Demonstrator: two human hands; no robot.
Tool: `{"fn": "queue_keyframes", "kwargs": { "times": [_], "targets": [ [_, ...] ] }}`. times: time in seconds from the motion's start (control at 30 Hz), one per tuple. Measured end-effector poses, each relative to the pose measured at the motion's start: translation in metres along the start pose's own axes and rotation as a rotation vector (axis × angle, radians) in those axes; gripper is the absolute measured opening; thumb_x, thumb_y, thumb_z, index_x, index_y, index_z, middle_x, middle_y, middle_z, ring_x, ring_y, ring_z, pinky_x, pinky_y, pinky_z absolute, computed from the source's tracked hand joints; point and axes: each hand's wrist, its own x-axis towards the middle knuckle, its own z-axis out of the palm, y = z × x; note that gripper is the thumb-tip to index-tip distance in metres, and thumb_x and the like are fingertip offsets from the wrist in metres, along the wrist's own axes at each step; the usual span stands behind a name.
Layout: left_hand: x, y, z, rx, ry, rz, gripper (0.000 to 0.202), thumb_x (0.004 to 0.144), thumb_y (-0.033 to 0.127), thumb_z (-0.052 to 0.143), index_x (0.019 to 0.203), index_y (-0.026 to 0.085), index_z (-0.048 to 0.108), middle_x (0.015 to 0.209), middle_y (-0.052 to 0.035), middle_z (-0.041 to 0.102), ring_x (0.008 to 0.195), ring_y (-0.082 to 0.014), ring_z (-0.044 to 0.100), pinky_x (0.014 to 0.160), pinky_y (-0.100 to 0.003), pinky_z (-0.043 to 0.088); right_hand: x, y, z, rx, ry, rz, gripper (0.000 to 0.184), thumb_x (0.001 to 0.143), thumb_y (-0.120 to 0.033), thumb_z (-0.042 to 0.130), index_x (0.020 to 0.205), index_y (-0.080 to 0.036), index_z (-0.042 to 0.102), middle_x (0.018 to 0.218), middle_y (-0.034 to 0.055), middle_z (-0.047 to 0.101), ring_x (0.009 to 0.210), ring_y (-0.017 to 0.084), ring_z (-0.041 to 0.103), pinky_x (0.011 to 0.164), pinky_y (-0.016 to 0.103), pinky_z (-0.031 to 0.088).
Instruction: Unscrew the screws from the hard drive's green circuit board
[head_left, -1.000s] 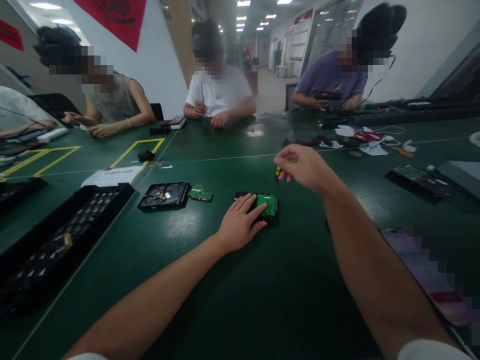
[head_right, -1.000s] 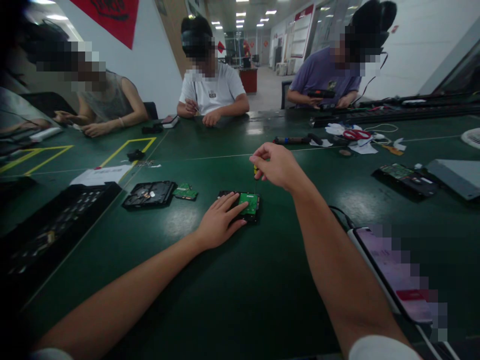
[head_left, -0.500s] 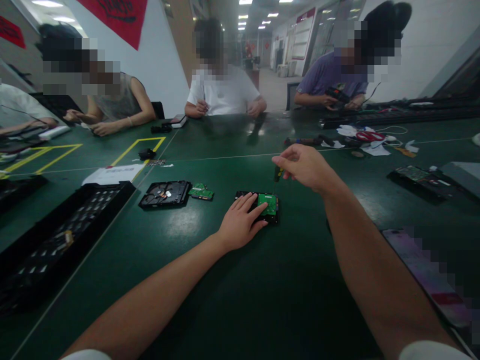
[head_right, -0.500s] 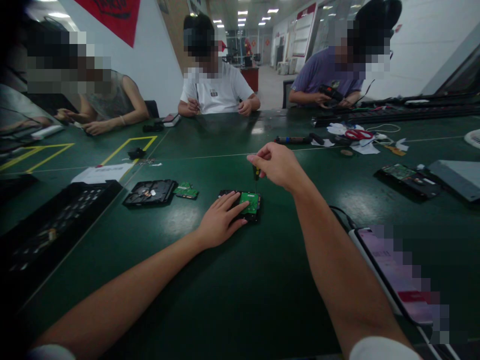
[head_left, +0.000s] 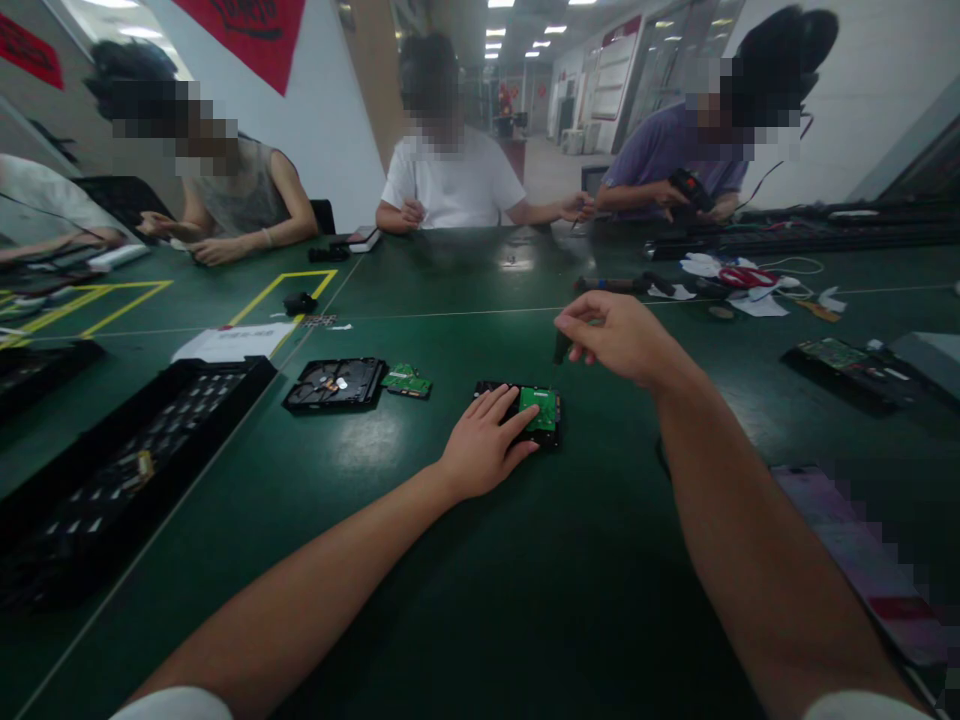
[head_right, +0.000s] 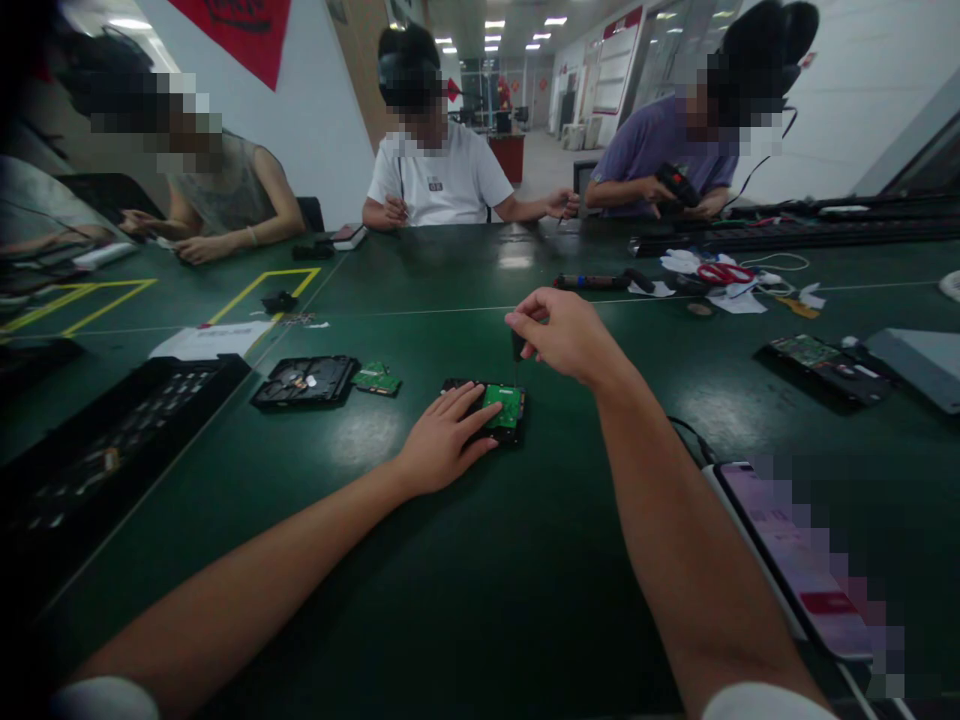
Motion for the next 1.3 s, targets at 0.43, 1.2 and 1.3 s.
{"fn": "queue_keyframes", "kwargs": {
  "times": [0.43, 1.2, 1.3],
  "targets": [
    [0.001, 0.000, 0.001, -0.019, 0.018, 0.003, 0.056, 0.107, 0.055, 0.051, 0.156, 0.029, 0.053, 0.169, -0.0120, 0.041, 0.161, -0.0332, 0.032, 0.128, -0.058, 0.034, -0.001, 0.000, -0.001, 0.001, -0.039, -0.080, 0.025, 0.096, -0.044, 0.074, 0.093, -0.019, 0.076, 0.078, 0.0042, 0.074, 0.062, 0.015, 0.065, 0.059, 0.028, 0.050],
    [0.000, 0.001, -0.002, -0.016, 0.011, 0.003, 0.057, 0.107, 0.057, 0.048, 0.156, 0.028, 0.054, 0.169, -0.0130, 0.041, 0.161, -0.0331, 0.032, 0.129, -0.056, 0.032, 0.000, 0.001, 0.000, 0.014, -0.011, -0.028, 0.018, 0.101, -0.034, 0.066, 0.102, -0.018, 0.074, 0.074, 0.0042, 0.073, 0.061, 0.016, 0.066, 0.059, 0.028, 0.053],
    [0.000, 0.000, -0.001, -0.028, 0.010, 0.006, 0.058, 0.107, 0.057, 0.049, 0.157, 0.028, 0.052, 0.170, -0.0120, 0.040, 0.161, -0.0332, 0.031, 0.129, -0.057, 0.032, 0.000, 0.002, -0.001, -0.041, -0.013, -0.071, 0.024, 0.101, -0.041, 0.066, 0.100, -0.020, 0.077, 0.075, 0.0036, 0.073, 0.063, 0.016, 0.065, 0.058, 0.028, 0.050]
  ]
}}
